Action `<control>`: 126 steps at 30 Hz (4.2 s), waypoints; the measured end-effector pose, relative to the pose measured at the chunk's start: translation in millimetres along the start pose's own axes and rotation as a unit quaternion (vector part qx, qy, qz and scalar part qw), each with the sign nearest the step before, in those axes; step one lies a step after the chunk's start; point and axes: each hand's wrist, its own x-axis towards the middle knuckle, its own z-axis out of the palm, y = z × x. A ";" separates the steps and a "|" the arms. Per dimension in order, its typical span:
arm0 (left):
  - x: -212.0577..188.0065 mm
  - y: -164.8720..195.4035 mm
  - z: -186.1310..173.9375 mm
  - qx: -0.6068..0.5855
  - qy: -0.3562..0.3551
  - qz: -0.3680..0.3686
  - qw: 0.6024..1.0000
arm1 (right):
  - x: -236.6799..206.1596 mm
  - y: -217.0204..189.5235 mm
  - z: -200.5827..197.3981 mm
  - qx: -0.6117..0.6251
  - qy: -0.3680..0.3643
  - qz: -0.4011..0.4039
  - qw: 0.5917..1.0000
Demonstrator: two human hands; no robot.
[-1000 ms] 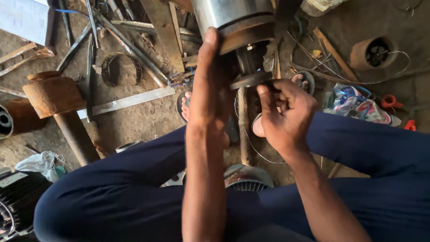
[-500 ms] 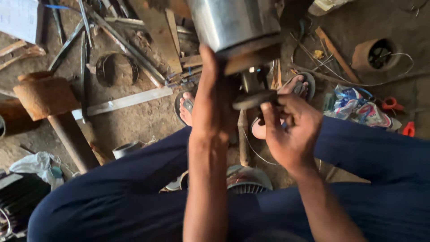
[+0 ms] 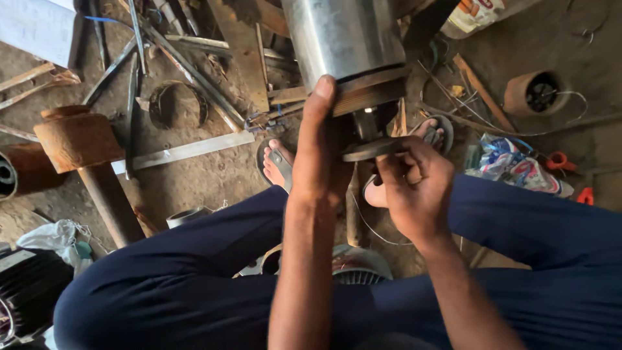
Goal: The person sits on the floor assembling a motor-driven machine. They fit a pulley and washers onto the motor shaft, thread and tighten components by hand, use a spanner to work on a fastener, and repeatedly press and rotate the pulley assembly to seat it on the shaft.
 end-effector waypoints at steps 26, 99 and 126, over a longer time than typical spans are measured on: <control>1.6 -13.9 -24.4 -0.099 -0.085 -0.007 0.991 | -9.3 -5.6 -15.5 0.115 -0.011 0.102 0.988; 15.1 -4.6 1.5 0.228 0.112 0.377 0.891 | 62.5 -7.0 28.9 0.135 0.272 -0.264 0.915; 29.2 15.8 -5.1 0.084 -0.082 0.094 0.989 | 114.8 -8.2 43.2 0.100 0.212 -0.363 0.902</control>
